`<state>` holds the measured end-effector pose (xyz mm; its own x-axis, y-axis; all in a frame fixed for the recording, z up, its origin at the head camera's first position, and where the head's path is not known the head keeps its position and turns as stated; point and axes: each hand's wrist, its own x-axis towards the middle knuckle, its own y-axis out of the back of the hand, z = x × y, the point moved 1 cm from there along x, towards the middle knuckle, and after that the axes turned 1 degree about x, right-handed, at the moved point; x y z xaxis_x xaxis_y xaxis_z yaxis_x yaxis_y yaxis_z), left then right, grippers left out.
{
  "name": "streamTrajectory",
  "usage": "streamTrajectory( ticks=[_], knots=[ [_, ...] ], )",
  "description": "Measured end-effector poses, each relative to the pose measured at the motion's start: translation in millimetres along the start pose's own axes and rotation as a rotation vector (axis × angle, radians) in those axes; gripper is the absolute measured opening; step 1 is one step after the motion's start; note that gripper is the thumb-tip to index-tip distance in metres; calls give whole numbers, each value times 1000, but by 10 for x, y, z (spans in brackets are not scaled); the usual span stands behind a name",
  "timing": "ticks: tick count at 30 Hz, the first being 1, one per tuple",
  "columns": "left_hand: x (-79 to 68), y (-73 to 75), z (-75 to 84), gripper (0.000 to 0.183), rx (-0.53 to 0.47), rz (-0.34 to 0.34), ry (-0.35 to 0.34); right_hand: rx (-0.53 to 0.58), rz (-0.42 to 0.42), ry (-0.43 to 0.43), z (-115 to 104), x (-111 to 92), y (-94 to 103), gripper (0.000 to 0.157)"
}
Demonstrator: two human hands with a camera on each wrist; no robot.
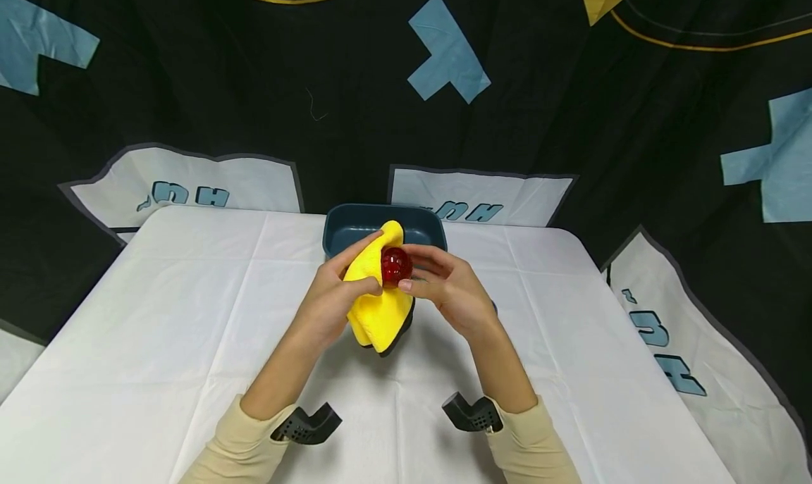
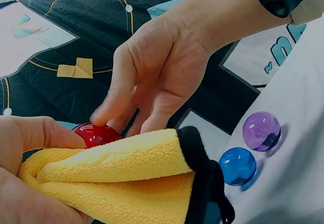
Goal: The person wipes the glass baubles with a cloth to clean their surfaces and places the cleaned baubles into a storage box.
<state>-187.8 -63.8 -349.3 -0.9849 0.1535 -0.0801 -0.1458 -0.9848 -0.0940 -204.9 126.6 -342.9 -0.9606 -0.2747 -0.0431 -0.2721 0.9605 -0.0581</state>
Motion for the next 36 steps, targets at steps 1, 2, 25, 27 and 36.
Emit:
streamTrajectory(
  ticks=[1, 2, 25, 27, 36],
  knots=[
    [0, -2, 0, 77, 3, 0, 1, 0, -3, -4, 1, 6, 1, 54],
    [-1, -4, 1, 77, 7, 0, 2, -4, 1, -10, 5, 12, 3, 56],
    [10, 8, -4, 78, 16, -20, -16, -66, 10, 37, -27, -15, 14, 41],
    [9, 5, -2, 78, 13, -25, -17, -38, -13, 21, -40, -20, 31, 46],
    [-4, 4, 12, 76, 13, -13, -8, -72, -8, -51, 14, 18, 42, 44]
  ],
)
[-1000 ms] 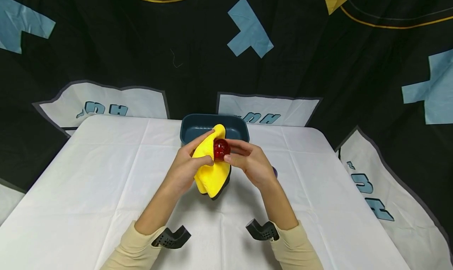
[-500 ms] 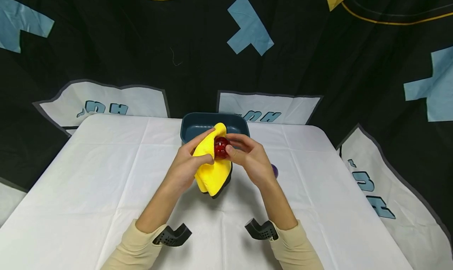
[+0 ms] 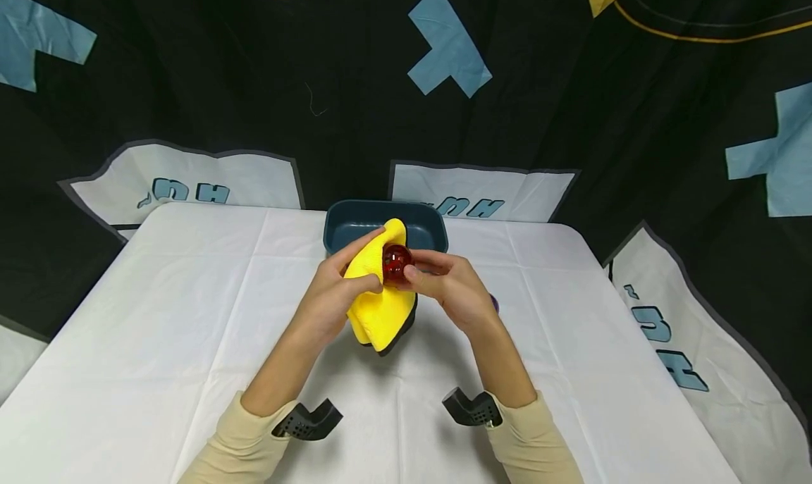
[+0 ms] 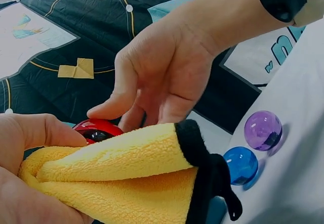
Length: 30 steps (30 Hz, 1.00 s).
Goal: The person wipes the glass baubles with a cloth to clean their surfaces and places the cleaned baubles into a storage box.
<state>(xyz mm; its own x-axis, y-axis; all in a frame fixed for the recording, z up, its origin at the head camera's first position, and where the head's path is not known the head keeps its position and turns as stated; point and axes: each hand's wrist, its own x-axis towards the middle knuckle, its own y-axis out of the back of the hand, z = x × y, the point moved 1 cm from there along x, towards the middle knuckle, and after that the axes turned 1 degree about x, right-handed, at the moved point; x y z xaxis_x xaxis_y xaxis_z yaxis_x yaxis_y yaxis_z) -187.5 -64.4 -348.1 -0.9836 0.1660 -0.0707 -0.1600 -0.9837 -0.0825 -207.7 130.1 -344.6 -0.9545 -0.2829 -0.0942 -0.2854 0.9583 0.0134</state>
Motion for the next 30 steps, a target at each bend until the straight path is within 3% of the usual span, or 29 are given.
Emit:
streamTrajectory(
  ticks=[7, 14, 21, 30],
  knots=[
    [-2, 25, 27, 76, 7, 16, -1, -67, 8, -10, 0, 17, -42, 44],
    [20, 45, 15, 76, 7, 10, 8, -35, 41, 90, -26, -30, -87, 42],
    [7, 5, 12, 75, -4, 7, 21, -102, 2, 57, -46, -37, 12, 55],
    [-1, 17, 26, 74, 15, 17, -3, -13, -15, 11, 20, 6, -8, 40]
  ],
)
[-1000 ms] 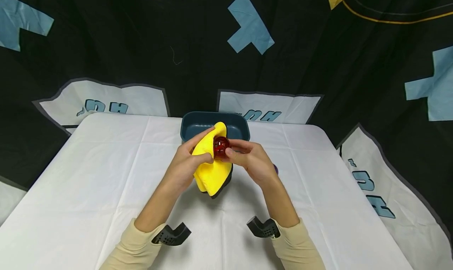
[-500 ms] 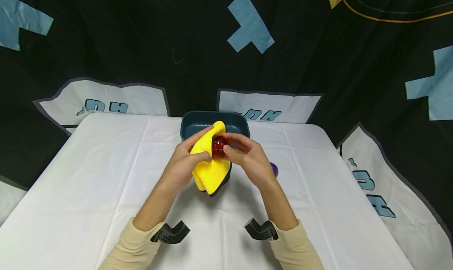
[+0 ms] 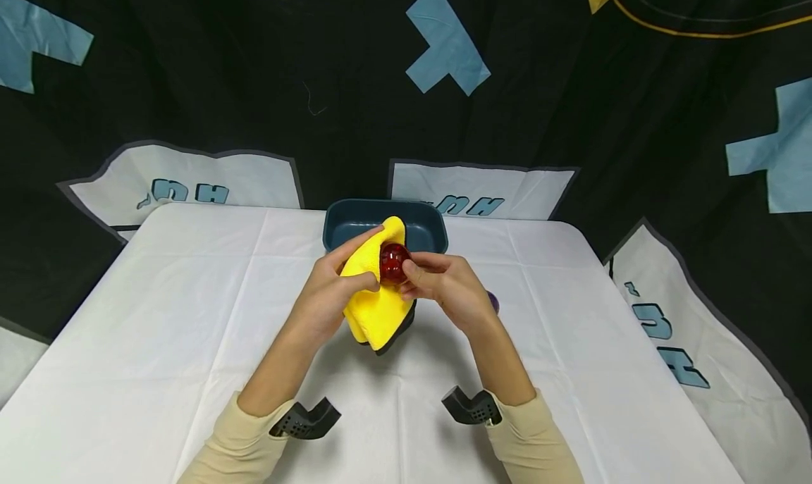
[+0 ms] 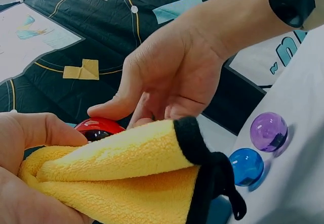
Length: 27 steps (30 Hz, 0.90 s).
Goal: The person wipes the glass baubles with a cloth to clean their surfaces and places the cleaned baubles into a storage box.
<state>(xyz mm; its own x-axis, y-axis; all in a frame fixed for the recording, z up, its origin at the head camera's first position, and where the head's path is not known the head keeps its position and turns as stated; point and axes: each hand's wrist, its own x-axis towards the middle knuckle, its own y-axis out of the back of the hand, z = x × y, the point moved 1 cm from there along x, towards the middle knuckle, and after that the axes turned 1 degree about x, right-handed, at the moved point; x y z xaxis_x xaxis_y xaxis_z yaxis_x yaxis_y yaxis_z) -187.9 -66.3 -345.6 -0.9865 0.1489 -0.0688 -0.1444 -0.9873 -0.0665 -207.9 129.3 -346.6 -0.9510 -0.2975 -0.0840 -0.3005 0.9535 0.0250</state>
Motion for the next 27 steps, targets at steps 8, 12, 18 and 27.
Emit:
streamTrajectory(
  ticks=[8, 12, 18, 27],
  knots=[
    [3, -7, 9, 75, -24, -2, -9, 14, 70, 31, -27, -1, -42, 41],
    [0, 1, 4, 75, -28, 1, -7, 12, 91, 61, -50, -19, -61, 41],
    [-10, 9, 11, 75, -20, 10, -7, 27, 39, 36, -68, -27, -49, 57],
    [-19, -8, 17, 73, -27, 9, -1, 0, -49, -8, -37, -22, -17, 46]
  ],
)
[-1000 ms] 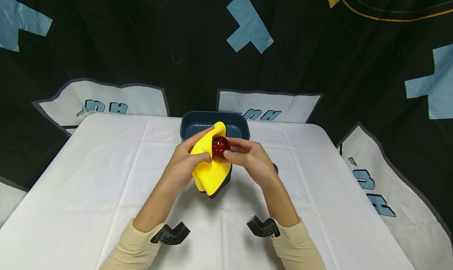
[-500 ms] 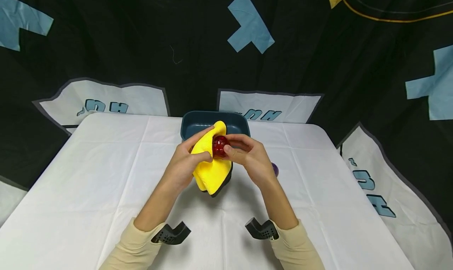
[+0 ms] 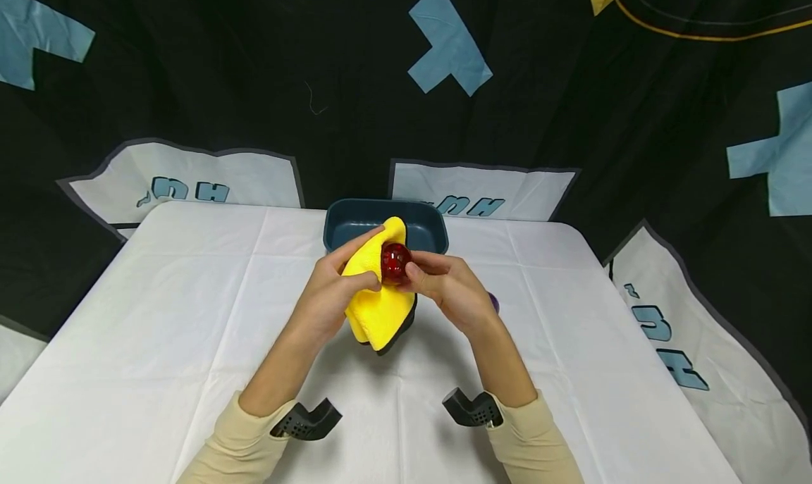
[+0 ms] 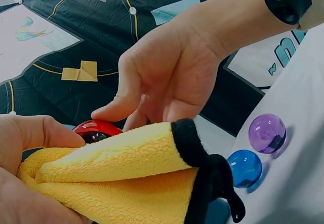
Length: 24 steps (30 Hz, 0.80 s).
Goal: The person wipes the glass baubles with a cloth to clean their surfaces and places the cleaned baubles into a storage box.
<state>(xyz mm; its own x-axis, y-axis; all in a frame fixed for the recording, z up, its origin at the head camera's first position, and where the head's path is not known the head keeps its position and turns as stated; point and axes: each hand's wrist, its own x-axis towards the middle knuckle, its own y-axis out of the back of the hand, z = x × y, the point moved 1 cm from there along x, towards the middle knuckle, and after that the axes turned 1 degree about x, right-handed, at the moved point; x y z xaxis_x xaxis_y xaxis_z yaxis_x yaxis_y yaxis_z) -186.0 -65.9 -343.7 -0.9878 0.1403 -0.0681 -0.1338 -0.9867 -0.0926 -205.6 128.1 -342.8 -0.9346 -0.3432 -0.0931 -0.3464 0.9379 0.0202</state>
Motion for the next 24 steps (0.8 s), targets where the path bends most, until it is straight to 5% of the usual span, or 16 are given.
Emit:
streamTrajectory(
  ticks=[6, 14, 24],
  knots=[
    [-2, -3, 5, 74, 1, 7, 5, -5, -3, -15, 4, 28, 1, 46],
    [22, 0, -27, 73, -17, 0, 5, 67, 88, 71, -3, 17, -18, 41],
    [15, -10, -24, 73, -8, 2, 0, 82, 62, 4, 4, 28, 34, 55]
  ],
)
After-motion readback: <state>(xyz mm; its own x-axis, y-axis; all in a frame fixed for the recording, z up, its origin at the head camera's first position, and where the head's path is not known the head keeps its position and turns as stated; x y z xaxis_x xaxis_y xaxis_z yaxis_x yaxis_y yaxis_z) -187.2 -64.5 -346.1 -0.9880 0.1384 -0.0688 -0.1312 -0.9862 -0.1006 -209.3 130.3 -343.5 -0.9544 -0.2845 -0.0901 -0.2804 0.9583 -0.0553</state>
